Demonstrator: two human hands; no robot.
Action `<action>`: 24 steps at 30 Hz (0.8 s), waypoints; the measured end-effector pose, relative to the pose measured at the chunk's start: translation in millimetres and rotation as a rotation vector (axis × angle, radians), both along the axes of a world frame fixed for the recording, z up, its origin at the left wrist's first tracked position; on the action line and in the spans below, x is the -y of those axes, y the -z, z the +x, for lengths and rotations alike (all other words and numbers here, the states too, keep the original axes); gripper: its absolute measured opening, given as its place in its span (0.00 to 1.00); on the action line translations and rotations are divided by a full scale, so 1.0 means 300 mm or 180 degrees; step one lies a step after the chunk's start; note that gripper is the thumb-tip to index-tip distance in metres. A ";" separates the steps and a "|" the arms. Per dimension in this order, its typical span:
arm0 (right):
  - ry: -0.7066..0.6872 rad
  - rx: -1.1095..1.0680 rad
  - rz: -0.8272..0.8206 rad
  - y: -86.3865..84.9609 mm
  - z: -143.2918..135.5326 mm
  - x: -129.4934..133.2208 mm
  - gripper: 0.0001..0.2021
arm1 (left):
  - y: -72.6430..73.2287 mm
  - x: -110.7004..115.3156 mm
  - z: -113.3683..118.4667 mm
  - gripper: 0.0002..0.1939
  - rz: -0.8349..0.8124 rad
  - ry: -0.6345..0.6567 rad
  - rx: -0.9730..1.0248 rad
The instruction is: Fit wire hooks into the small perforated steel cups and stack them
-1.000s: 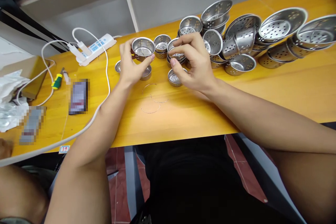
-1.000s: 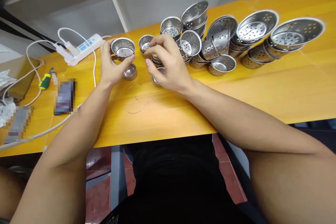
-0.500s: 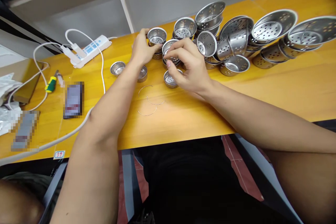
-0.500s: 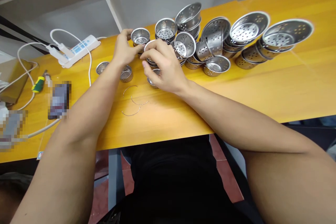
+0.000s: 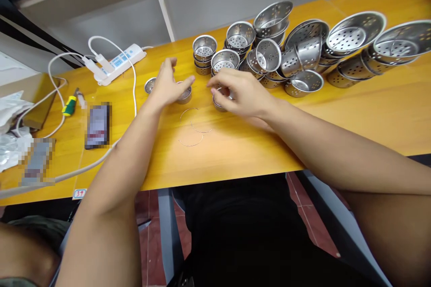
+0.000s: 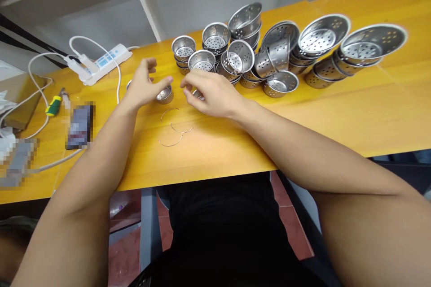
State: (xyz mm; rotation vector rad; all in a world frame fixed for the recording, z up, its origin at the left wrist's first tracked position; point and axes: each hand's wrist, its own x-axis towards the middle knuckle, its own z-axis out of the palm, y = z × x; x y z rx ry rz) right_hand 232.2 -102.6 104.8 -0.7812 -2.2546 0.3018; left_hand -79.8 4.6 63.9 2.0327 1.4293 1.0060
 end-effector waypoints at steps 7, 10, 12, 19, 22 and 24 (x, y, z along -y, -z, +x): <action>-0.0742 0.1442 -0.0113 -0.024 -0.052 0.094 0.17 | 0.020 0.224 -0.017 0.52 -0.0125 -0.0170 -0.0446; -0.0712 0.2009 -0.0138 -0.032 -0.087 0.133 0.16 | 0.047 0.216 -0.017 0.55 0.0346 -0.0102 -0.0128; -0.0718 0.2131 -0.0043 -0.033 -0.096 0.136 0.14 | 0.065 0.204 -0.015 0.57 0.0514 0.0050 0.0072; -0.0718 0.1677 0.0482 -0.022 -0.073 0.113 0.15 | 0.114 0.184 -0.008 0.54 0.0491 0.0133 0.0194; -0.0981 0.1271 0.0301 0.025 -0.099 0.141 0.32 | 0.130 0.162 -0.026 0.52 0.0549 0.0043 0.0245; -0.1069 0.1098 0.0134 0.080 -0.129 0.156 0.50 | 0.136 0.148 -0.038 0.53 0.0577 0.0007 0.0257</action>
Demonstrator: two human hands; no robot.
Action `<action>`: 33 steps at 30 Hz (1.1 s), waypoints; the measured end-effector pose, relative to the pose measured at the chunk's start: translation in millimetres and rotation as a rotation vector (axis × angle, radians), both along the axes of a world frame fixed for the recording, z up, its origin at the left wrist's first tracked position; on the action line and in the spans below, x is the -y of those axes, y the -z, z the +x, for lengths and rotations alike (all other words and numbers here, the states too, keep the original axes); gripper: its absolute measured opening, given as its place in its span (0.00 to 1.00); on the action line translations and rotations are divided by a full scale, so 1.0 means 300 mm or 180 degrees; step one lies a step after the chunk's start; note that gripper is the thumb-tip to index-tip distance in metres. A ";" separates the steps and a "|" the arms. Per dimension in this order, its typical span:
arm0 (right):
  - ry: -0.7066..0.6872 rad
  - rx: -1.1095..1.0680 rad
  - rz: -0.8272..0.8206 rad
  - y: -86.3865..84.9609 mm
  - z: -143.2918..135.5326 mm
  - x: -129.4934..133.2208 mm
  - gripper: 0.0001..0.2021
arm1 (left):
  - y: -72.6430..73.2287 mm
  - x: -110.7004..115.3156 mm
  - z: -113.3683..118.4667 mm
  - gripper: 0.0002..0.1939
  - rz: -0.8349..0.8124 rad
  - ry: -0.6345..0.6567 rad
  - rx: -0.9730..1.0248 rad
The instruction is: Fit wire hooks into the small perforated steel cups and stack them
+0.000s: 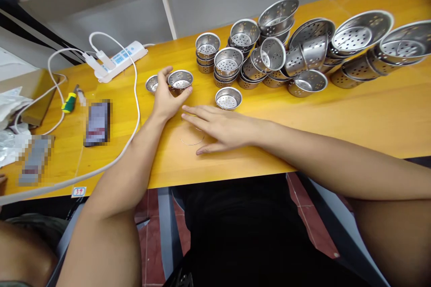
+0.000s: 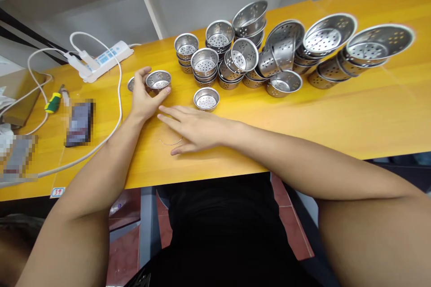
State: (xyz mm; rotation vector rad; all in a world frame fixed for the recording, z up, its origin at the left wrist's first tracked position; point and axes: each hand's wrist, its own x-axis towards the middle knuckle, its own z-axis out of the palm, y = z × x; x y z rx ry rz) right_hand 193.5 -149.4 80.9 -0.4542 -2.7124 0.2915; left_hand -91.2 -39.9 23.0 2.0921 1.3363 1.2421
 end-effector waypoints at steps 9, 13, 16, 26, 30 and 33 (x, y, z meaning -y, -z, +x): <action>0.0533 0.0116 -0.0124 0.089 -0.046 -0.064 0.38 | -0.010 0.014 0.015 0.53 0.0013 0.0033 0.0013; 0.0604 0.0543 -0.0191 0.016 -0.037 -0.062 0.14 | -0.014 0.021 0.016 0.51 -0.0012 0.0040 -0.0034; 0.0698 0.0964 -0.0344 -0.039 -0.040 -0.049 0.13 | -0.013 0.020 0.013 0.51 0.0007 0.0098 -0.0039; 0.0807 0.1276 0.0137 -0.047 -0.057 -0.030 0.13 | 0.024 -0.010 -0.004 0.54 0.0149 0.0239 -0.0114; 0.0647 0.0463 0.0463 -0.007 -0.035 -0.055 0.14 | 0.041 -0.025 -0.014 0.54 0.0279 0.0215 -0.0081; 0.0391 -0.0306 0.0524 0.001 -0.011 -0.074 0.13 | 0.044 -0.034 -0.018 0.56 0.0383 0.0165 -0.0053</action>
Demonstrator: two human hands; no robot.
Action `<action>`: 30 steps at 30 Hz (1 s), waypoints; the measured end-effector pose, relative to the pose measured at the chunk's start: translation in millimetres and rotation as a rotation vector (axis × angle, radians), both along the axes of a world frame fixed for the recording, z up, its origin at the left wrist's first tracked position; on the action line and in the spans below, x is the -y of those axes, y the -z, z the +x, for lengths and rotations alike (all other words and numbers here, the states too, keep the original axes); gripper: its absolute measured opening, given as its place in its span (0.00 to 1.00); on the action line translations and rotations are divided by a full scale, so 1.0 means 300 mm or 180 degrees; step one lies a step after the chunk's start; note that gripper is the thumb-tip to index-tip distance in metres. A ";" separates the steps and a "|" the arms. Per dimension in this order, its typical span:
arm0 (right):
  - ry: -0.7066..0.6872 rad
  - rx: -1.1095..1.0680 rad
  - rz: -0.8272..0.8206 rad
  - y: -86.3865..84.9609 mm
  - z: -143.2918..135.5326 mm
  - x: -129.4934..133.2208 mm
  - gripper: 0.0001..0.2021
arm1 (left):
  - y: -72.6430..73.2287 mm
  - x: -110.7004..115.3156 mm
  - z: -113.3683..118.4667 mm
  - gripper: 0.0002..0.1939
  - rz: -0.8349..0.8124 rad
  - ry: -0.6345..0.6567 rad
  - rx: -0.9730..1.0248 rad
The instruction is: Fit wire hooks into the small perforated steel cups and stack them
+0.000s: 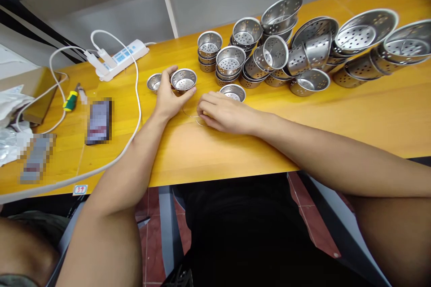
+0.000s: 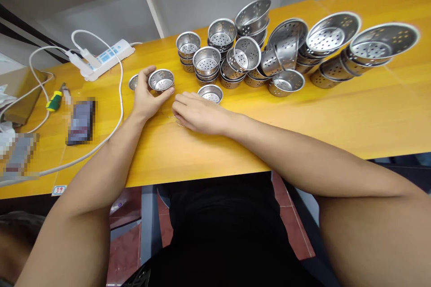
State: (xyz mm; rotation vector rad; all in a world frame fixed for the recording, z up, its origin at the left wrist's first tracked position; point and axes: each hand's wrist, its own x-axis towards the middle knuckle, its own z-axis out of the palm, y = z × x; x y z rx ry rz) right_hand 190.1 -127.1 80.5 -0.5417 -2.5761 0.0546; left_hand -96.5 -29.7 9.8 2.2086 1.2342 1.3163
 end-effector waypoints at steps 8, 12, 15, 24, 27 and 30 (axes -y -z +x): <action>0.0516 -0.1810 -0.0551 -0.022 0.059 -0.058 0.10 | -0.025 -0.006 -0.001 0.56 0.0461 -0.0213 0.0041; 0.0829 -0.2403 -0.0509 0.000 0.079 -0.111 0.17 | -0.045 0.022 0.018 0.54 0.0371 0.0236 0.0061; 0.0898 -0.2620 -0.0575 0.024 0.079 -0.143 0.20 | -0.078 0.063 0.048 0.50 0.0433 0.0678 0.0013; 0.0958 -0.2985 -0.0869 0.042 0.072 -0.169 0.22 | -0.158 0.173 0.137 0.47 0.0196 0.1545 -0.0126; 0.1072 -0.2934 -0.0997 0.029 0.070 -0.161 0.23 | -0.137 0.155 0.140 0.55 0.0284 0.1548 -0.0085; 0.1157 -0.2981 -0.0814 0.006 0.069 -0.150 0.25 | -0.125 0.137 0.139 0.60 0.0497 0.1501 -0.0120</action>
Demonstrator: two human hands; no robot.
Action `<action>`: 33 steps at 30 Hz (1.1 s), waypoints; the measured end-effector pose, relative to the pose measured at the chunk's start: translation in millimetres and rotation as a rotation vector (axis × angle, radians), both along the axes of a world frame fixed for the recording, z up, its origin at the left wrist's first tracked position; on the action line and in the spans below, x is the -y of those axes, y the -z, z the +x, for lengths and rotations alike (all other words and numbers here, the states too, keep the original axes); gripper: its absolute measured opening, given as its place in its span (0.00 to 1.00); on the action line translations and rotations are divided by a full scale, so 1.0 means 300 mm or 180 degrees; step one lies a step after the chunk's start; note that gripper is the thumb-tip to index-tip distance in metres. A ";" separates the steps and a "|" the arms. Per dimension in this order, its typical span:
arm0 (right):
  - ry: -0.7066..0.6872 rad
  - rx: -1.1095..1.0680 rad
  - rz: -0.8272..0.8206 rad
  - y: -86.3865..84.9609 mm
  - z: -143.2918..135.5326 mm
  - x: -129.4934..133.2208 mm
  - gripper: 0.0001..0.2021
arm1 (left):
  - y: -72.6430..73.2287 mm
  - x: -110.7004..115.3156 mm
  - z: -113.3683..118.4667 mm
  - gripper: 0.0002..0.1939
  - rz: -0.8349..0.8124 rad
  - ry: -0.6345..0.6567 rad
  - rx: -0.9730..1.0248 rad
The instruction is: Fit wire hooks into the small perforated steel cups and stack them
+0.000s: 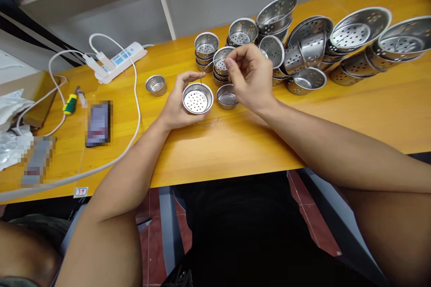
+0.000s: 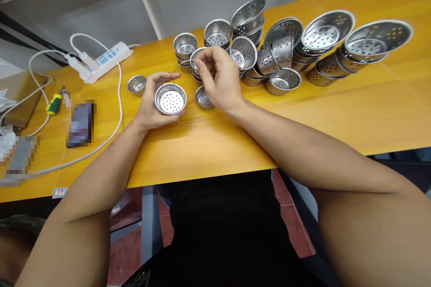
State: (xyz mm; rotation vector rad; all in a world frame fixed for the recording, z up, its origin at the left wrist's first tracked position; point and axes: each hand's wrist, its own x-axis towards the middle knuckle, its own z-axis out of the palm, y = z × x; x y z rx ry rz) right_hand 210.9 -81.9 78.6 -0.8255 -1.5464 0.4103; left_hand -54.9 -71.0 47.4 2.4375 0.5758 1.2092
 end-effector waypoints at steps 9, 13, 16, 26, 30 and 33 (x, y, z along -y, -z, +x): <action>-0.0095 0.0162 -0.0044 -0.024 0.011 0.016 0.25 | -0.091 0.085 0.015 0.49 -0.0213 -0.0317 -0.0420; -0.0184 0.0762 0.0044 -0.021 0.031 0.014 0.22 | -0.084 0.081 0.005 0.50 -0.0258 -0.0480 -0.0445; -0.0289 0.1321 0.0177 -0.032 0.048 0.017 0.16 | -0.078 0.073 0.000 0.48 -0.0202 -0.0427 -0.0518; -0.0581 0.1401 0.0202 -0.040 0.031 0.046 0.15 | -0.067 0.085 0.023 0.50 -0.0027 -0.0313 -0.0448; -0.0220 0.1169 0.0025 -0.055 0.057 0.029 0.17 | -0.026 0.043 0.015 0.65 -0.0234 -0.0637 -0.0032; -0.0167 0.0867 -0.0050 -0.050 0.067 0.012 0.18 | -0.008 0.005 -0.010 0.72 -0.0281 -0.0836 0.0056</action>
